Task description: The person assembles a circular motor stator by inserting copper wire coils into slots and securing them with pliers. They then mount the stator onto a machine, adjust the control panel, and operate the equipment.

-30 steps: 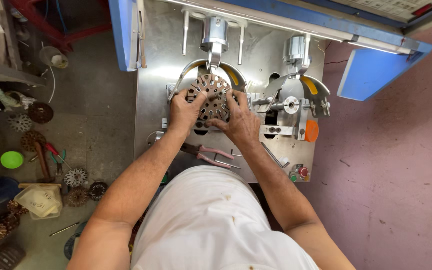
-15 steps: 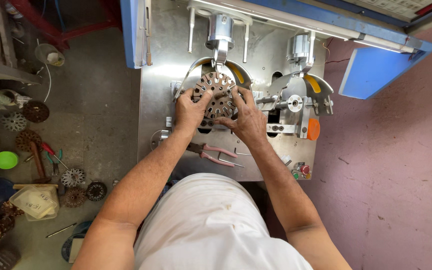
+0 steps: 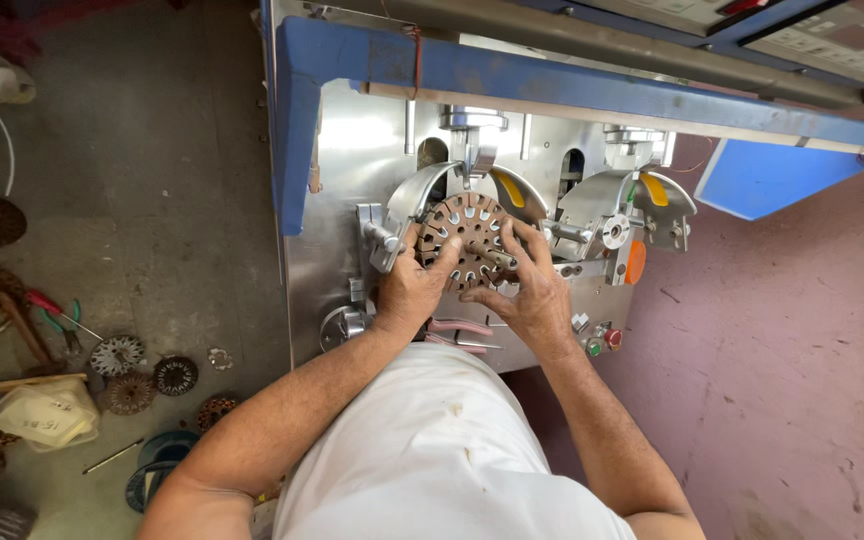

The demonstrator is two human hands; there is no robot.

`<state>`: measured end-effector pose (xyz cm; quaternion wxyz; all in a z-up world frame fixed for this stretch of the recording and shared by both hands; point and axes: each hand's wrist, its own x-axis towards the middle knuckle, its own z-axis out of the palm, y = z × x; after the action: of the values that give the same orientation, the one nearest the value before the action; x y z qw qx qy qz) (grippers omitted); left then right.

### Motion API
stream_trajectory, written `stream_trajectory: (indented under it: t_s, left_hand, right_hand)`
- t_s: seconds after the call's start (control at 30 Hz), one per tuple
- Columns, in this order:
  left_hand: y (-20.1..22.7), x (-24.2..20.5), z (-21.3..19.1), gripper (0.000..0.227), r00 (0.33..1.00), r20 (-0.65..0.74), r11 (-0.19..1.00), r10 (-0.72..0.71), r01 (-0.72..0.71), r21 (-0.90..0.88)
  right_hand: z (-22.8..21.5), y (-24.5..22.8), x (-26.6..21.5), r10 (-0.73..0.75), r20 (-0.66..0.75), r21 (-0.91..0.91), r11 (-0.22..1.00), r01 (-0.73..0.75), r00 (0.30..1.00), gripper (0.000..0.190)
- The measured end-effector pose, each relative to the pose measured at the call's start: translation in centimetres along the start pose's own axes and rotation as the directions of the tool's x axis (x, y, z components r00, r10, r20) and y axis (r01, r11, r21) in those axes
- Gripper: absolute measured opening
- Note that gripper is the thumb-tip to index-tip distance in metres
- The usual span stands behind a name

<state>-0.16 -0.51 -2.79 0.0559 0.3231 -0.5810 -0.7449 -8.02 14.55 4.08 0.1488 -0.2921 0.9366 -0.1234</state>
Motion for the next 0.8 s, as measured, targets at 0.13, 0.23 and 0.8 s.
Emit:
stream_trajectory:
  t_s: [0.13,0.23,0.8]
  left_hand:
    - [0.32,0.11,-0.4,0.049,0.999,0.044,0.998,-0.016,0.018,-0.061]
    - [0.48,0.1,-0.59,0.046,0.99,0.099,0.992,-0.1,0.108,-0.071]
    - [0.21,0.04,-0.29,0.047,0.991,0.084,0.995,-0.103,0.104,-0.007]
  right_hand:
    - [0.08,-0.02,0.09,0.018,0.006,0.009,1.0,-0.018,1.0,0.111]
    - [0.14,-0.03,-0.09,0.015,0.007,0.025,1.0,-0.015,1.0,0.11]
    - [0.26,0.46,-0.09,0.016,0.02,-0.052,0.999,-0.015,1.0,0.115]
